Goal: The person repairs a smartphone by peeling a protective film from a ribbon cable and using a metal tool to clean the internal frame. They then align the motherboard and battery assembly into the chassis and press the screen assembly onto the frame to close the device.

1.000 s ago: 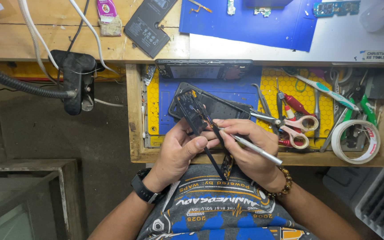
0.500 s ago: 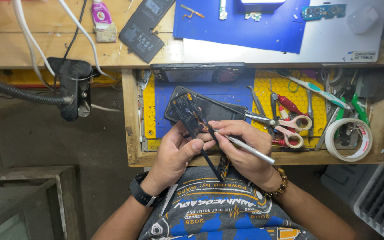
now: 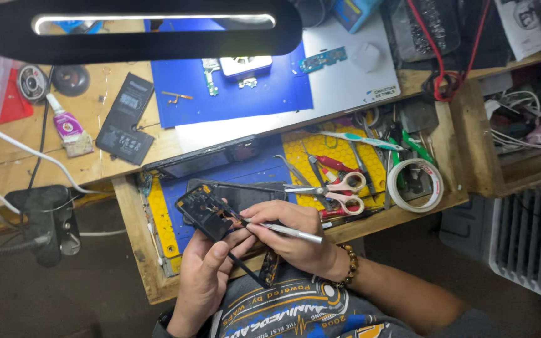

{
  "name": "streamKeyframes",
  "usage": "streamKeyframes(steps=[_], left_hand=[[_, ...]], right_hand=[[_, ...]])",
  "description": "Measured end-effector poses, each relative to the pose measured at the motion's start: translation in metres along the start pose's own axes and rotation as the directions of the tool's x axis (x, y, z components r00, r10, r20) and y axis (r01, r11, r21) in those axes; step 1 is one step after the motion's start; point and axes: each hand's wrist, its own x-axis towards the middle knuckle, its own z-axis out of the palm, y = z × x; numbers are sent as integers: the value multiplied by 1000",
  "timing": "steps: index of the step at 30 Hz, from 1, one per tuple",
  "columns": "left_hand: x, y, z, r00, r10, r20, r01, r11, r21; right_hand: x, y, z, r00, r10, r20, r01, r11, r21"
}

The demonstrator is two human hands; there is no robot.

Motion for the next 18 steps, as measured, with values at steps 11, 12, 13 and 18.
streamKeyframes(steps=[11,12,13,18], left_hand=[[-3,11,10,999,-29,25,29,999,28],[-3,12,12,999,-30,39,29,1000,8],[-3,13,13,998,-28,55,29,999,-15],[-1,12,23,996,-60,73,64,997,-48]], right_hand=[[12,2,-56,967,-251,46,248,882,-401],[11,0,-65,971,-230,66,233,850,-473],[9,-2,-75,975,-207,86,220,810,-543],[9,0,-94,981,-150,122,192,679,-709]])
